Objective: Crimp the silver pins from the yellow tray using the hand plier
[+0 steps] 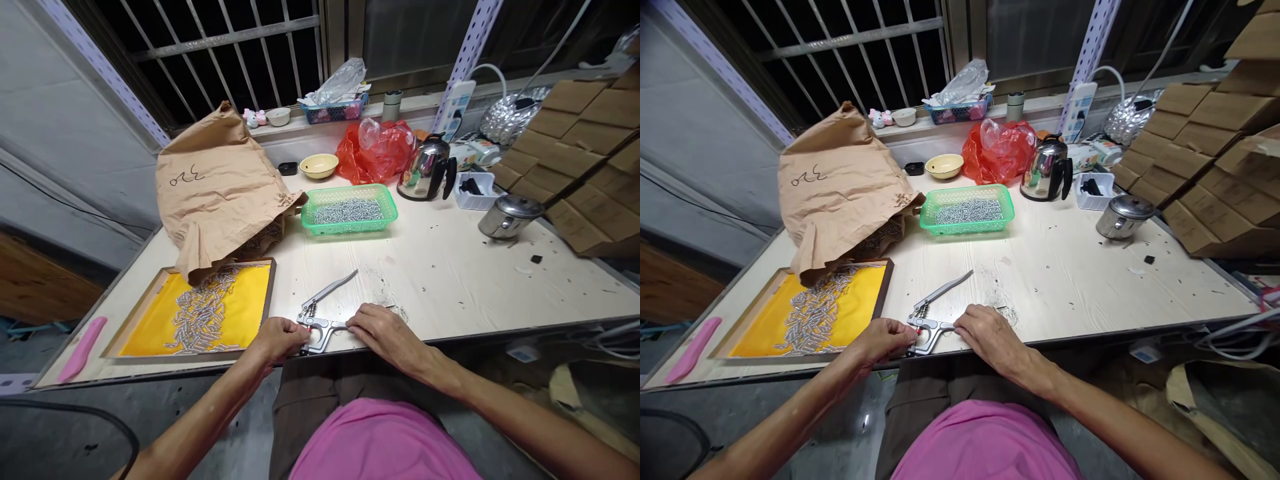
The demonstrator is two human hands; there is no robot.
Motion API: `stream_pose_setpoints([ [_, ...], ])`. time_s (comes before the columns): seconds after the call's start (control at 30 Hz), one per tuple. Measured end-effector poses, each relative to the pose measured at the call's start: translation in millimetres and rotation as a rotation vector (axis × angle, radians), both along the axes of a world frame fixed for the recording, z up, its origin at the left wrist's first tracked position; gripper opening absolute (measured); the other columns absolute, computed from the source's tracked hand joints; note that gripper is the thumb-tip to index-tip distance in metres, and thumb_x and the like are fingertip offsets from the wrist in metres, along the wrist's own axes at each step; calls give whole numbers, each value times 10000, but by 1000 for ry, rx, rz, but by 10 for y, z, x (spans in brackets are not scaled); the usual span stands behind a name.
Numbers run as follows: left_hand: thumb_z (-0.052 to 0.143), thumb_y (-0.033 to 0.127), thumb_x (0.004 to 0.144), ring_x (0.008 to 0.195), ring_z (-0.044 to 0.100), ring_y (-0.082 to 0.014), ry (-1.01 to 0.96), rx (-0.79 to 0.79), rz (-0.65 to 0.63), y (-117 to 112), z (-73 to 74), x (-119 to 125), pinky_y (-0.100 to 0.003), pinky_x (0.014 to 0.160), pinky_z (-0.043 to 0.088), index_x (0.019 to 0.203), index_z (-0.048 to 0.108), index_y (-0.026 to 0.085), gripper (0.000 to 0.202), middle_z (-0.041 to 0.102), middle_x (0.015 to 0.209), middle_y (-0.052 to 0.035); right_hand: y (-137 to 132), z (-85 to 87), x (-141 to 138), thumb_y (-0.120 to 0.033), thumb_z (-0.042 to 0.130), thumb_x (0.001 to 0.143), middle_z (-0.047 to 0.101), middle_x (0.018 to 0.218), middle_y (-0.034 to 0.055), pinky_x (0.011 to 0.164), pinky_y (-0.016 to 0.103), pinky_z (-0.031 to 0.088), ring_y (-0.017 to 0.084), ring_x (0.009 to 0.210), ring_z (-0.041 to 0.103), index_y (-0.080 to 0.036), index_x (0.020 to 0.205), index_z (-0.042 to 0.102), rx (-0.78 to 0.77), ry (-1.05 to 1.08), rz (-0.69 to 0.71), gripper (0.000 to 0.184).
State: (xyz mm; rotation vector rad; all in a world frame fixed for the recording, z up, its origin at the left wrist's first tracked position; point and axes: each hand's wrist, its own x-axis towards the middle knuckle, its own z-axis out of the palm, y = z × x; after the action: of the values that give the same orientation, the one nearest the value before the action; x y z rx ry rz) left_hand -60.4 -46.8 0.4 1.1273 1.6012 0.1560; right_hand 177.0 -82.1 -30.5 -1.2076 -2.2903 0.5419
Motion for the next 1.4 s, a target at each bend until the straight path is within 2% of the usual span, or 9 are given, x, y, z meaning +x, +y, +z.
stream_pose_setpoints([
  [0.27,714,620,443,376,231,-35,-34,-24,37,-23,-39,-11,-215,391,147,596,552,148,522,366,398,90,-38,-51,-22,-153,507,895,574,908,55,755,298,440,176,856,536,-177,1014,592,18,-38,-35,149],
  [0.4,701,625,446,350,255,-42,36,-18,46,-51,-84,-36,-215,374,174,583,530,165,509,365,379,93,-46,-59,-64,-118,458,909,565,848,60,721,284,426,170,818,534,-163,931,604,30,-96,-89,154],
  [0.6,650,513,564,323,238,-43,65,-56,-79,40,-34,-19,-217,363,163,496,443,191,389,344,349,90,-33,-62,-71,-98,439,913,547,827,40,649,259,377,144,742,500,-169,844,576,26,-172,-82,168],
  [0.8,657,501,514,333,268,-50,67,-147,-241,203,7,-20,-218,376,182,477,479,183,367,359,336,81,-30,-86,-61,-77,414,914,534,824,35,632,259,356,139,724,479,-170,842,559,27,-187,-57,186],
  [1.0,651,454,518,319,259,-52,68,-154,-277,265,-29,-48,-222,376,168,442,449,190,341,337,308,80,-51,-131,-66,-55,394,907,536,849,47,662,264,370,150,766,487,-160,885,552,43,-152,-61,191],
  [1.1,648,448,539,313,261,-54,69,-149,-323,271,-30,-41,-226,379,157,428,431,192,353,340,299,73,-61,-110,-74,-47,388,903,537,850,49,662,268,371,152,761,483,-160,869,546,46,-159,-61,197],
  [1.23,663,452,530,322,264,-48,80,-135,-313,253,-14,-17,-221,385,157,404,392,192,396,341,302,72,-81,-63,-89,-50,394,903,538,849,48,658,268,375,150,751,483,-162,855,544,36,-182,-77,193],
  [1.33,661,439,535,330,289,-53,94,-132,-276,222,10,-2,-214,381,183,435,431,187,356,373,322,71,-55,-19,-67,-114,431,912,546,868,53,685,278,395,160,782,496,-169,849,555,16,-192,-74,149],
  [1.4,664,427,539,335,297,-56,96,-125,-243,202,26,4,-210,379,201,473,472,182,319,390,335,73,22,11,-28,-246,516,898,553,1001,83,764,315,413,197,916,504,-174,933,571,24,-189,-61,98],
])
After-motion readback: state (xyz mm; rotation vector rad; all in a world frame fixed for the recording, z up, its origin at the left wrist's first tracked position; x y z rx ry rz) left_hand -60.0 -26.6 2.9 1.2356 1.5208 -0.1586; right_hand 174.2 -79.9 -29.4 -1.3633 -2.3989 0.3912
